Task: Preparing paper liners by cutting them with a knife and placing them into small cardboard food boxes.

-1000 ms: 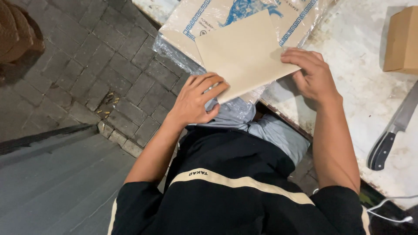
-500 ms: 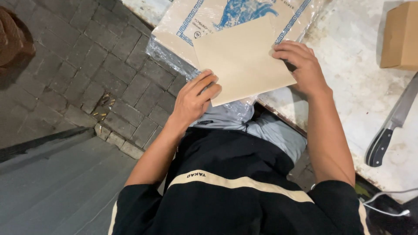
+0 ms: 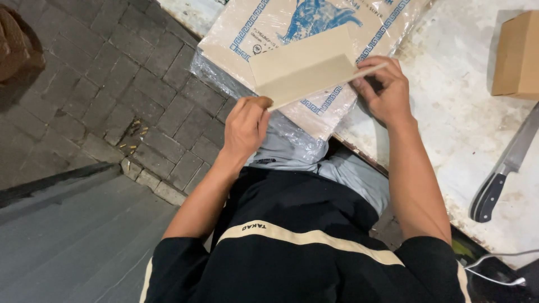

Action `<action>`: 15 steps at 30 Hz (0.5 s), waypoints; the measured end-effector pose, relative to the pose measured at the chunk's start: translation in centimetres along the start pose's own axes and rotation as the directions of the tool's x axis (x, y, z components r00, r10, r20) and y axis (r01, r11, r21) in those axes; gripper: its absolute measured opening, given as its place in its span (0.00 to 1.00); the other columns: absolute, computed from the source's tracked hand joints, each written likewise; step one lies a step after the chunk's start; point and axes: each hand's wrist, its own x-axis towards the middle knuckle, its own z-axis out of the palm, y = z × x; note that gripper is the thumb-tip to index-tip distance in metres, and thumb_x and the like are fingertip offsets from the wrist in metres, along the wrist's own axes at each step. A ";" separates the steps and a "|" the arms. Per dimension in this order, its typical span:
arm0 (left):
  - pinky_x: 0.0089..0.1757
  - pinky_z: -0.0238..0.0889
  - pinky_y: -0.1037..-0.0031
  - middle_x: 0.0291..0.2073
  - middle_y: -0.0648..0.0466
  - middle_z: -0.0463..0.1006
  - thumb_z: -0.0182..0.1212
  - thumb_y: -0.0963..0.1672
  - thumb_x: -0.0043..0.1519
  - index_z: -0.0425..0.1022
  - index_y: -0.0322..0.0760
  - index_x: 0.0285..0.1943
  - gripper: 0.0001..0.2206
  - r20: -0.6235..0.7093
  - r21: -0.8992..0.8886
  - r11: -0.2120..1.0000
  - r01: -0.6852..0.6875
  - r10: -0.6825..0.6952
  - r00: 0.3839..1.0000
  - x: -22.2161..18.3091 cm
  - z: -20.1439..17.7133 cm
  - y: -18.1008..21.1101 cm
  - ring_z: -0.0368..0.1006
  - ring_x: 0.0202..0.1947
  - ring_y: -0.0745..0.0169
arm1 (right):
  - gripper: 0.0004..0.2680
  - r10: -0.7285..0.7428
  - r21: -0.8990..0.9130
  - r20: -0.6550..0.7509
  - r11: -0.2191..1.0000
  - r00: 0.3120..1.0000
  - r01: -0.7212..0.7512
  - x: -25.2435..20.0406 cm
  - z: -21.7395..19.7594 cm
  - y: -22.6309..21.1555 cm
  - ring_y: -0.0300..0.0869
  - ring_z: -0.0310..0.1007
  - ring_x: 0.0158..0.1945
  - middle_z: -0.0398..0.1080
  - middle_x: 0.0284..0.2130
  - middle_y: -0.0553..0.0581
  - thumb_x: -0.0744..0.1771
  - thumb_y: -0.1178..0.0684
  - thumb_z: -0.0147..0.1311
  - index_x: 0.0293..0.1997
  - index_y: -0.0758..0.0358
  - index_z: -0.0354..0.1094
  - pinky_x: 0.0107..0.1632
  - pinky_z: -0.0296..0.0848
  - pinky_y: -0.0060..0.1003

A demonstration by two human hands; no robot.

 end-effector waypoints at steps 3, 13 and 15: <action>0.36 0.63 0.67 0.35 0.48 0.74 0.53 0.42 0.68 0.71 0.29 0.45 0.07 -0.009 -0.110 0.977 0.184 -0.186 0.982 -1.5 1.4 -1.7 0.67 0.34 0.53 | 0.07 -0.067 -0.090 -0.103 0.994 0.992 0.058 -0.1 1.2 1.6 0.56 0.64 0.52 0.67 0.47 0.66 0.68 0.60 0.62 0.38 0.76 0.70 0.53 0.66 0.49; 0.36 0.64 0.71 0.24 0.61 0.69 0.57 0.45 0.63 0.58 0.41 0.62 0.20 0.166 -0.239 0.673 0.700 -0.682 0.713 1.2 0.5 0.3 0.67 0.28 0.66 | 0.12 0.246 -0.156 -0.078 0.954 0.966 -0.256 3.0 1.7 0.0 0.44 0.66 0.51 0.62 0.45 0.54 0.68 0.50 0.66 0.29 0.66 0.70 0.44 0.68 0.38; 0.36 0.64 0.72 0.24 0.61 0.68 0.57 0.44 0.61 0.67 0.41 0.58 0.15 0.158 -0.216 0.717 0.663 -0.645 0.748 0.7 0.7 -0.1 0.68 0.29 0.65 | 0.15 0.367 -0.227 -0.080 0.899 0.927 -0.375 3.3 2.0 -0.5 0.40 0.65 0.47 0.62 0.44 0.47 0.67 0.46 0.67 0.25 0.60 0.67 0.37 0.66 0.39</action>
